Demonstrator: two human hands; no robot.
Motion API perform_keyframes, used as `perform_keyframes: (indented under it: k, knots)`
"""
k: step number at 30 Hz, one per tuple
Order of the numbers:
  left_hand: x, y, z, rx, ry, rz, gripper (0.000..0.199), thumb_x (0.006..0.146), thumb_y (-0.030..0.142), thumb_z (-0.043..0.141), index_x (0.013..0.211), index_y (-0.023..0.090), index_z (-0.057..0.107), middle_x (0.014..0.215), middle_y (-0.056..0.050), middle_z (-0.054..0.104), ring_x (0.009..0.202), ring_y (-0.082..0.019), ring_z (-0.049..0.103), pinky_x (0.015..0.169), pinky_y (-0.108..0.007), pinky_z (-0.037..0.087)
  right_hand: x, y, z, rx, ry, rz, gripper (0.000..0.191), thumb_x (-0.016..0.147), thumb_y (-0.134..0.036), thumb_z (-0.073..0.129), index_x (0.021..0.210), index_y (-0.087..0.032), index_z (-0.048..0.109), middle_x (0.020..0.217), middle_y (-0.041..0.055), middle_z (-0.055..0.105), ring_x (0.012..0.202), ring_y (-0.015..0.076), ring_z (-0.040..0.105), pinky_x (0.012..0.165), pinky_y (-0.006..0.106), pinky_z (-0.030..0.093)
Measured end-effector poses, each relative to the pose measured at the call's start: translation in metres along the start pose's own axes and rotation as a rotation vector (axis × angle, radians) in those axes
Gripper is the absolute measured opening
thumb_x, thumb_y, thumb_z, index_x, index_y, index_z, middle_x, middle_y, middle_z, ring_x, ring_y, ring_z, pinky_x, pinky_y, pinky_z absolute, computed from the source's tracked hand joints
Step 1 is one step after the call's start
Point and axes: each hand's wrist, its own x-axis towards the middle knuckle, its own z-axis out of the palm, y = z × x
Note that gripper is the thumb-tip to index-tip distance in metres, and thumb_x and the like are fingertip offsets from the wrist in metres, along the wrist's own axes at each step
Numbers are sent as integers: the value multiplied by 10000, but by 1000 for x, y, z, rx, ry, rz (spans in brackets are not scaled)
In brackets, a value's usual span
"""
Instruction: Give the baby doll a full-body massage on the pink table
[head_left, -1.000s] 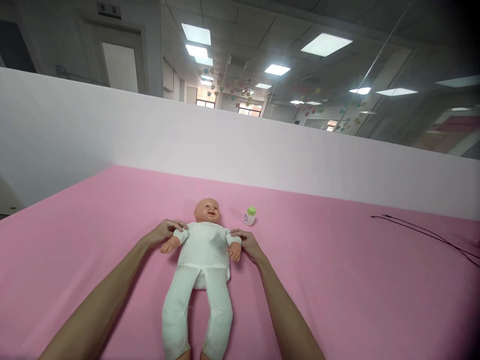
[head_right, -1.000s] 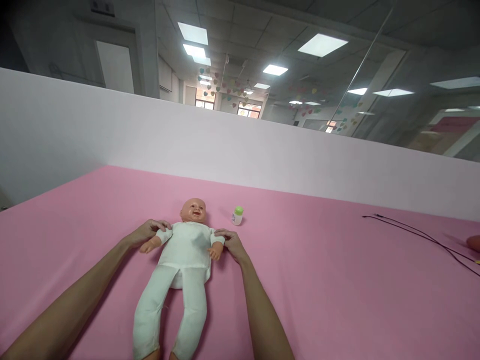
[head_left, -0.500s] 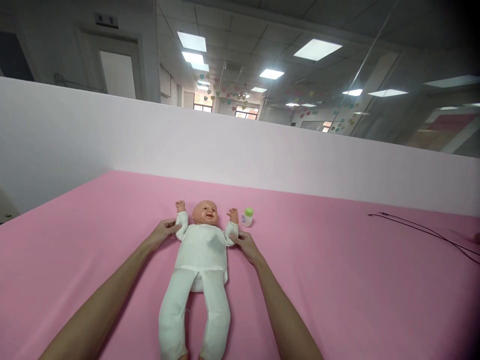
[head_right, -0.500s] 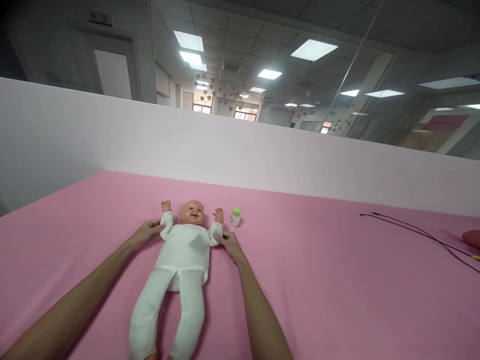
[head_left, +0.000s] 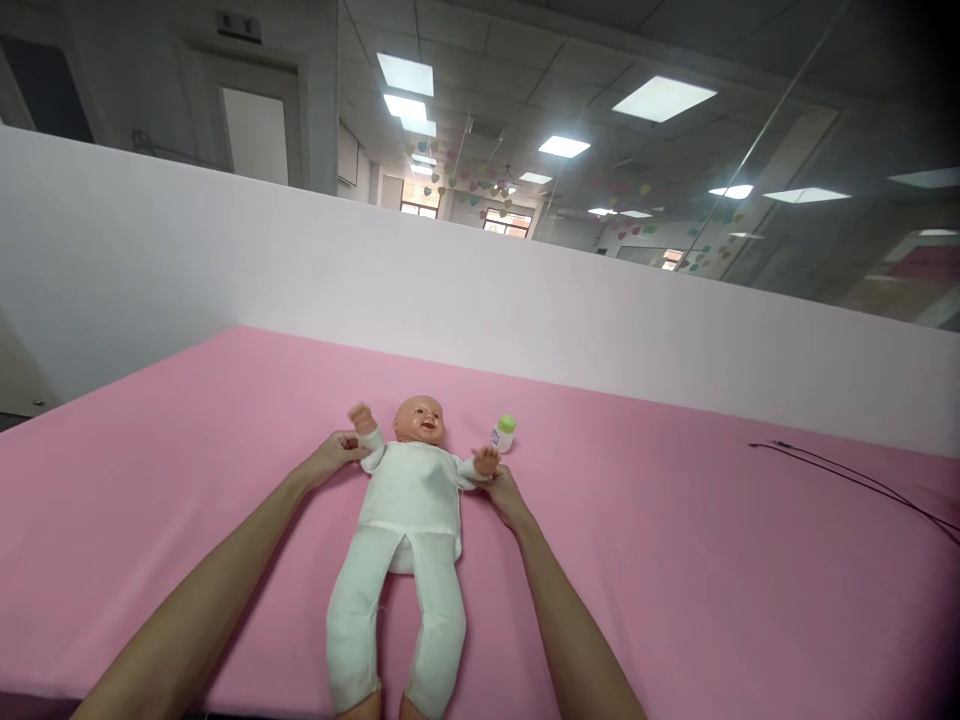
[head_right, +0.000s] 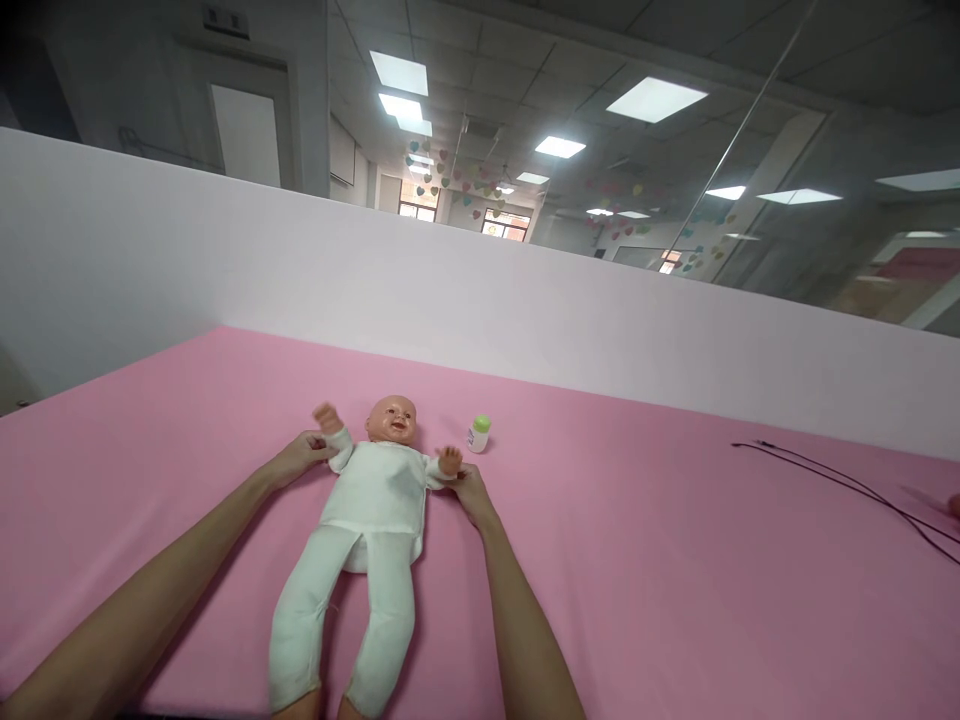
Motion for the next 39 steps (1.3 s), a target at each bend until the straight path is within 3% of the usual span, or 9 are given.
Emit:
perform_keyframes:
  k: [5, 8, 12, 16, 21, 24, 31, 37, 39]
  knots:
    - [5, 1, 13, 95, 151, -69, 579, 782, 726, 736, 660, 166, 650, 601, -18, 602, 558, -143, 486, 597, -287, 391, 2, -1, 10, -155, 76, 7, 473, 750, -611, 824, 706, -144, 770, 662, 15, 699, 645, 175, 580, 649, 292, 418]
    - [7, -1, 16, 146, 199, -77, 602, 771, 746, 730, 615, 176, 610, 554, 4, 543, 520, -127, 428, 556, -282, 334, 3, -2, 13, -170, 93, 17, 519, 752, -659, 805, 693, -147, 743, 650, 11, 682, 633, 175, 570, 630, 285, 397]
    - [3, 0, 8, 12, 75, -33, 469, 812, 619, 781, 772, 157, 709, 724, -37, 677, 648, -158, 572, 660, -288, 437, 1, -1, 5, -65, -24, 18, 496, 748, -626, 835, 898, -154, 811, 905, 80, 782, 817, 241, 674, 793, 341, 499]
    - [0, -2, -6, -80, -57, -18, 369, 711, 427, 903, 951, 166, 800, 1013, -116, 766, 916, -254, 692, 855, -369, 531, 0, 1, -4, -11, -73, 31, 435, 681, -506, 912, 962, -184, 829, 1006, 91, 787, 949, 278, 689, 917, 412, 516]
    - [4, -6, -12, 25, -218, 55, 145, 614, 267, 911, 630, 182, 795, 1104, -160, 751, 1065, -305, 691, 933, -417, 543, 2, 6, -5, -35, -180, -41, 172, 618, -335, 908, 738, -237, 835, 977, 64, 758, 949, 254, 680, 904, 401, 525]
    - [5, -8, -11, 43, -224, 65, 114, 610, 238, 893, 606, 189, 790, 1071, -157, 757, 1029, -292, 699, 930, -423, 547, 3, 7, -4, -51, -192, -62, 59, 630, -277, 855, 637, -237, 812, 890, 53, 738, 876, 223, 675, 879, 387, 525]
    - [3, -11, -7, -23, 11, 20, 320, 648, 307, 901, 922, 165, 815, 1006, -119, 767, 891, -251, 689, 789, -355, 536, 1, 2, 2, -20, -67, -30, 256, 674, -352, 826, 900, -235, 852, 1021, 70, 792, 972, 271, 687, 906, 411, 536]
    - [11, -13, 10, 84, 302, -61, 446, 750, 570, 828, 740, 139, 713, 637, -15, 616, 564, -136, 523, 564, -267, 377, 0, 0, 9, 16, 9, 13, 379, 690, -437, 896, 958, -179, 822, 933, 64, 794, 847, 233, 689, 804, 358, 529]
    - [14, -17, 15, 99, 370, -84, 462, 754, 571, 823, 843, 129, 726, 645, -11, 620, 540, -132, 516, 548, -267, 374, 1, 3, 9, 12, 43, 19, 396, 715, -494, 883, 905, -154, 808, 845, 57, 773, 756, 201, 654, 735, 329, 507]
